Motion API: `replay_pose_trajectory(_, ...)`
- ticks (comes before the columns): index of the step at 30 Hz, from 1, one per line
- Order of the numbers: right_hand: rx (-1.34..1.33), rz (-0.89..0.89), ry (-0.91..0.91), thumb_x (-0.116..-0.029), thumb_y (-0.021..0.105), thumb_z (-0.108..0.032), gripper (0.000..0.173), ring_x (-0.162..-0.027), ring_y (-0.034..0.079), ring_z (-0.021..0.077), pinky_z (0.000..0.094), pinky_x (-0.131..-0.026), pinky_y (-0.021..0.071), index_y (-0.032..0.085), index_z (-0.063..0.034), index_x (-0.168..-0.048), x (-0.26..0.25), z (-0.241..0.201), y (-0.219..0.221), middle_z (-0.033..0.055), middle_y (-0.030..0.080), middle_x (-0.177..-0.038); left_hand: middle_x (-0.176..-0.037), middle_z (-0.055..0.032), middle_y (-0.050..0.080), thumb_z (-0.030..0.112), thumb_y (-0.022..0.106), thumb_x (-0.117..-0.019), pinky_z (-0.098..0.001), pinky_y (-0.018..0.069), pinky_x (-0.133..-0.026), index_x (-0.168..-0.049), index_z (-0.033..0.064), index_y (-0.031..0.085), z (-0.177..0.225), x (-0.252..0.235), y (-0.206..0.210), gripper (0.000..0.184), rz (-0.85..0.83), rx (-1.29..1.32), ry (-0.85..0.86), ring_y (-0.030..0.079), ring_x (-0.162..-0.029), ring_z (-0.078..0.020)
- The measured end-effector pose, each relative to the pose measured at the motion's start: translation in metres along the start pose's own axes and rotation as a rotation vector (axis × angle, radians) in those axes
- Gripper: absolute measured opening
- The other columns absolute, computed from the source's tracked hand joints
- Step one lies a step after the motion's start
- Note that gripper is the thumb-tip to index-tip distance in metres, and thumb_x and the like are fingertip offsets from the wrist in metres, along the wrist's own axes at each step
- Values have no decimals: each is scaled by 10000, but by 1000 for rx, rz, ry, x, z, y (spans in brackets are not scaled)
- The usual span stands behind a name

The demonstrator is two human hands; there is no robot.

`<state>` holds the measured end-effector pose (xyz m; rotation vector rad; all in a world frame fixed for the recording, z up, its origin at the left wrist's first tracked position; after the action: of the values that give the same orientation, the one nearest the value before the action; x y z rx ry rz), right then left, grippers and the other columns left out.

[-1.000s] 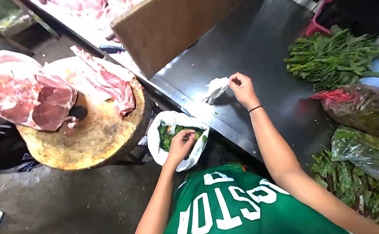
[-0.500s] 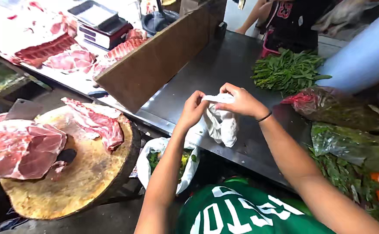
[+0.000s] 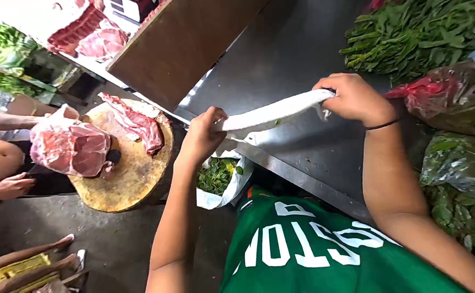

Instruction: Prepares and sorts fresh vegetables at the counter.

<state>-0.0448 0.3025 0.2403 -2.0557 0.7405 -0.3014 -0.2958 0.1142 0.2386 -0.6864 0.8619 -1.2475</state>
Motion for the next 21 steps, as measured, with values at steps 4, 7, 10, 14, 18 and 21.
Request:
replay_pose_trajectory(4,-68,106,43,-924,717,-143,169,-823,691,266,539,-802,554,770,-101,-1078,-28,11,-3,122,736,-924,-983,-175,704,16,675,-905,-551,569,-792,-1204,7,627,-40,2,20,303,49,20,-162,696,-850,-305)
replay_pose_trajectory(7,-164,189,48,-956,676,-162,154,-905,707,188,454,-885,564,779,-110,-1059,-62,25,-4,80,752,-986,-1003,-164,694,75,578,-973,-476,560,-738,-1240,23,593,-73,-8,20,272,133,66,-283,669,-798,-247)
replay_pose_trajectory(10,-245,322,49,-989,646,-205,178,-918,701,139,386,-898,563,774,-101,-1057,-91,39,-7,60,752,-994,-1054,-159,687,93,540,-1003,-408,579,-784,-1240,2,589,-91,-24,24,259,177,126,-280,679,-869,-203)
replay_pose_trajectory(14,-366,440,80,-989,631,-199,184,-880,677,100,325,-864,561,752,-88,-1071,-138,64,0,44,733,-980,-1023,-184,674,88,545,-997,-435,574,-758,-1257,-23,570,-105,-49,51,284,65,191,-329,669,-853,-236)
replay_pose_trajectory(18,-244,120,140,-947,645,-111,202,-1097,675,250,483,-1018,514,759,-71,-1108,-189,95,92,130,726,-1131,-1143,-154,696,264,609,-1001,-532,572,-889,-1204,21,673,-146,-42,160,323,-501,204,-311,691,-1005,-271)
replay_pose_trajectory(21,-121,-170,258,-862,723,-108,342,-1300,553,351,579,-1100,436,753,-143,-1200,-202,116,181,177,627,-1343,-1261,-102,694,387,530,-1039,-609,469,-1049,-1156,133,750,-168,-39,234,356,-633,-2,-146,631,-1215,-297)
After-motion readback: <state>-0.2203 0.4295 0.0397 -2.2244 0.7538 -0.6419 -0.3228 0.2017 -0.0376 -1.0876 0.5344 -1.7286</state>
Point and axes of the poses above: each hand's wrist, its own x-axis away from the middle knuckle, its own y-axis out of the palm, z = x × y, the point moved 10 cm from there along -x, towards the middle knuckle
